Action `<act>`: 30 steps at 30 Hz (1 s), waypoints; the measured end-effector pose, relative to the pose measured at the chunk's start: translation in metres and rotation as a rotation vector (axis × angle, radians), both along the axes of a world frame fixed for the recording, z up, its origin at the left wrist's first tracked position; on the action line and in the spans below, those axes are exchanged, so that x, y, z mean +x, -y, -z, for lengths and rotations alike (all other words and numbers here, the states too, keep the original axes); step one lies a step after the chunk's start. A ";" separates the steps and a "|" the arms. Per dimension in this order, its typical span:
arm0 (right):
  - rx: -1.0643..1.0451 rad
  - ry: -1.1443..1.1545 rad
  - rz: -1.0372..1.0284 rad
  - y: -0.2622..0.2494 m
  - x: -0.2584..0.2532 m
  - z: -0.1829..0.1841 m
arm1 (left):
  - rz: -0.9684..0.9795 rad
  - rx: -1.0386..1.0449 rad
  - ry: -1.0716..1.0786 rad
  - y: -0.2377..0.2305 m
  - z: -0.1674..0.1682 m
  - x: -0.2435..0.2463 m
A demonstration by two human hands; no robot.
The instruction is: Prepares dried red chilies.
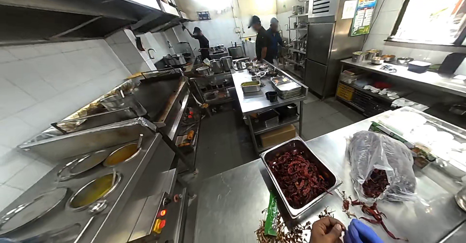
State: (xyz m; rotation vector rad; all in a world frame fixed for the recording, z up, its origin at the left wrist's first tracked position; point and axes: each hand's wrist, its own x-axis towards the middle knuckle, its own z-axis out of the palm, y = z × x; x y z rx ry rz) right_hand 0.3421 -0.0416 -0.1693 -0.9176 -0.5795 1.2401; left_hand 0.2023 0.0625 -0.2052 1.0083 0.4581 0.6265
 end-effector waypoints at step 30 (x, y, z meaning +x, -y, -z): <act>-1.031 1.510 0.396 0.024 0.103 0.101 | -0.194 0.992 -0.418 -0.028 0.006 -0.001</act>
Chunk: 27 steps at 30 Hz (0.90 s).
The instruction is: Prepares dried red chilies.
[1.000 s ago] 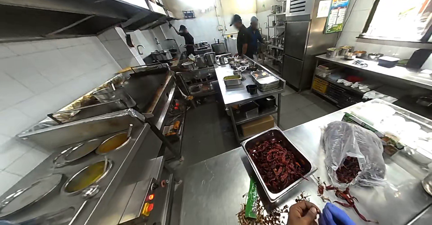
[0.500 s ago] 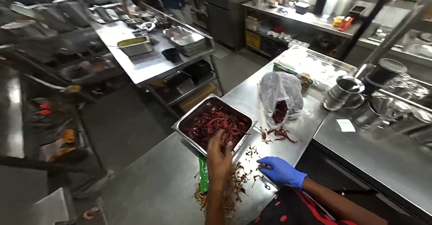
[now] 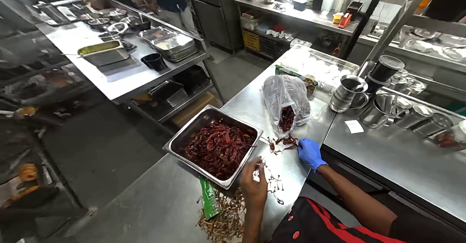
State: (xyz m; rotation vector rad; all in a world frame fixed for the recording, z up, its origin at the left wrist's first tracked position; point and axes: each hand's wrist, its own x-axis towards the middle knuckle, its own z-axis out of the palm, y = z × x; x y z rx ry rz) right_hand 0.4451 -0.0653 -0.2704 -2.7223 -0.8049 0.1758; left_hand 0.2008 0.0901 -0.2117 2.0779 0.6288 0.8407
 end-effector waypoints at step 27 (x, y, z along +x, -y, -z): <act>0.564 -0.612 -0.264 0.015 -0.082 -0.052 | 0.203 -1.481 0.152 0.028 0.067 0.042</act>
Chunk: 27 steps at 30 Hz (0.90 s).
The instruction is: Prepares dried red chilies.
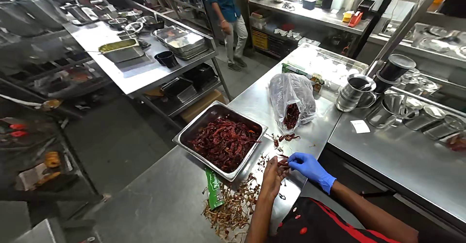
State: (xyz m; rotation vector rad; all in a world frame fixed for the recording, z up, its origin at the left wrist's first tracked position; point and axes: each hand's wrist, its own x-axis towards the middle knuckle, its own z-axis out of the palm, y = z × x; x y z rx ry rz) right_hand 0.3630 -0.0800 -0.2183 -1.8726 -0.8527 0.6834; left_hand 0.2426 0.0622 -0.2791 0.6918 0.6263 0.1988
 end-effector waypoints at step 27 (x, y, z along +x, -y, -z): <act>0.097 -0.044 0.031 -0.031 -0.006 0.009 | 0.230 1.545 -0.215 0.006 -0.073 -0.027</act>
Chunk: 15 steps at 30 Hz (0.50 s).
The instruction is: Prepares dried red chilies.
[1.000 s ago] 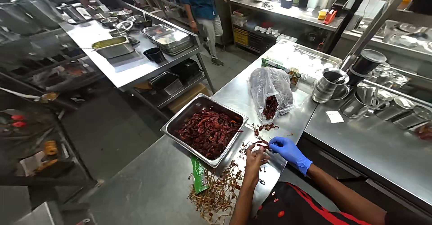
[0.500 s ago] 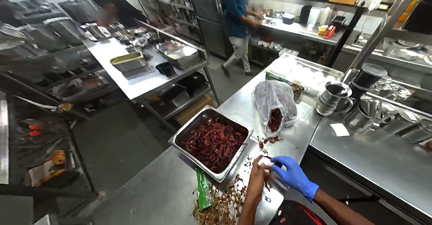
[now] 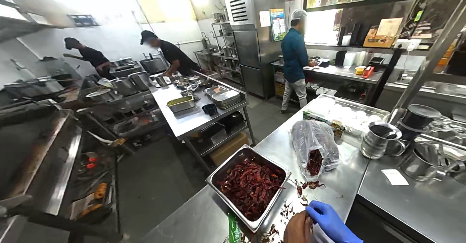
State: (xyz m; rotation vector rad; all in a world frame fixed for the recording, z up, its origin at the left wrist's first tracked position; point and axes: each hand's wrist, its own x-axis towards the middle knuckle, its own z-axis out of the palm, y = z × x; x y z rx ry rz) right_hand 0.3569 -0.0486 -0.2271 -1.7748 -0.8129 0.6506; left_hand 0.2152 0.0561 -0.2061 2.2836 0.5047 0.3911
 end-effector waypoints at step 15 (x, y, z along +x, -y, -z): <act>0.239 -0.494 -0.214 -0.014 0.000 -0.020 | -0.017 -0.054 0.317 -0.004 0.008 0.001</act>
